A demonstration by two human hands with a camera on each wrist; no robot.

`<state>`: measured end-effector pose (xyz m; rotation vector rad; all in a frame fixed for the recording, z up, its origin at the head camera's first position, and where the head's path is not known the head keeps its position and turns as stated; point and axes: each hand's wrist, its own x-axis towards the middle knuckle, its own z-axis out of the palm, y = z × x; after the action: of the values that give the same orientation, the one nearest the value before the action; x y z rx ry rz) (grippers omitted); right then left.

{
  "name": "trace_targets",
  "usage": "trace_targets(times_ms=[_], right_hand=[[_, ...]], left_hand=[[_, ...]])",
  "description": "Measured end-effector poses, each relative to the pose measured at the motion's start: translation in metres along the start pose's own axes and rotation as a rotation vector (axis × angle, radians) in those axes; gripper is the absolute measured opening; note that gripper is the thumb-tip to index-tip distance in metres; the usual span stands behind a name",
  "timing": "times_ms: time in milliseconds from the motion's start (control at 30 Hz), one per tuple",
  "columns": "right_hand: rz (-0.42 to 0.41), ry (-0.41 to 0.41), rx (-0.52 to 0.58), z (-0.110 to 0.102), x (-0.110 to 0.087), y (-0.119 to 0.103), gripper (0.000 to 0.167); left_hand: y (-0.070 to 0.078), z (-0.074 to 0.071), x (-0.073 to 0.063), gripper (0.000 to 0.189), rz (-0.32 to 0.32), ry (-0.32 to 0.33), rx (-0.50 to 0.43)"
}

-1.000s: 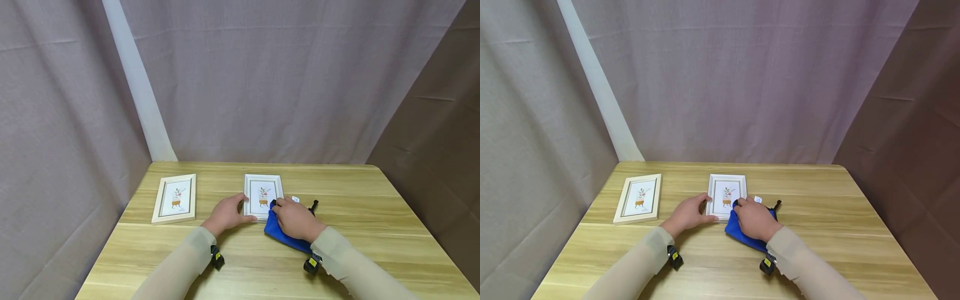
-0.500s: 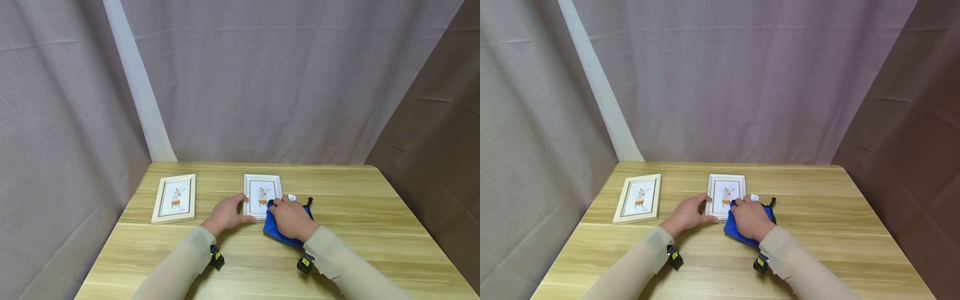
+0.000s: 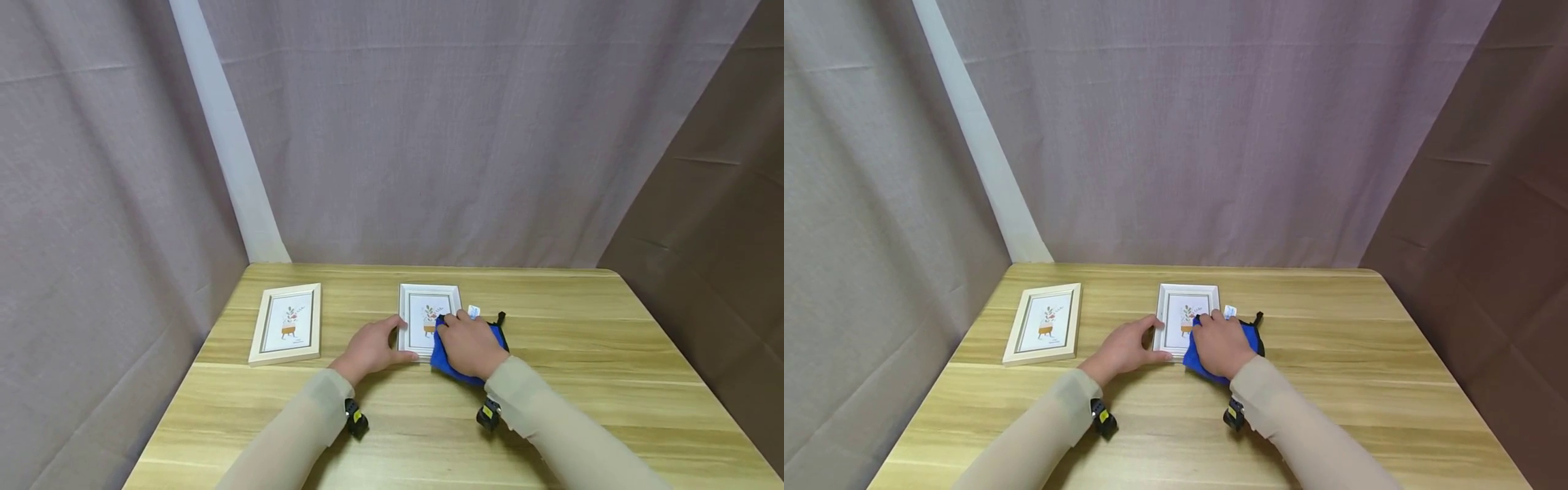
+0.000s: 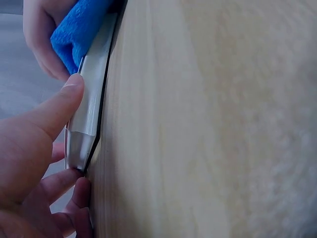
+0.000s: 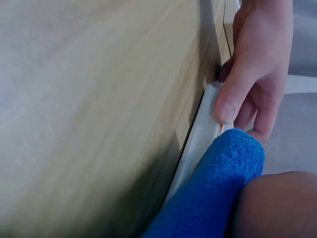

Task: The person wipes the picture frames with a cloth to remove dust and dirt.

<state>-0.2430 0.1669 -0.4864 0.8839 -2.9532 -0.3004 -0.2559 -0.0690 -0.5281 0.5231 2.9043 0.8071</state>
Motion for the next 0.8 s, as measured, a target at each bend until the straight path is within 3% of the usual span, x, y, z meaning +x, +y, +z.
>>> trace_targets(times_ms=[267,800], right_hand=[[0.008,-0.043,-0.001,-0.003,0.014,0.009,0.037],[0.029,-0.047,-0.002,0.003,0.039,0.027,0.041]], left_hand=[[-0.001,0.001,-0.001,0.076,0.000,0.003,-0.013],[-0.001,-0.001,-0.001,0.076,0.007,0.006,0.007]])
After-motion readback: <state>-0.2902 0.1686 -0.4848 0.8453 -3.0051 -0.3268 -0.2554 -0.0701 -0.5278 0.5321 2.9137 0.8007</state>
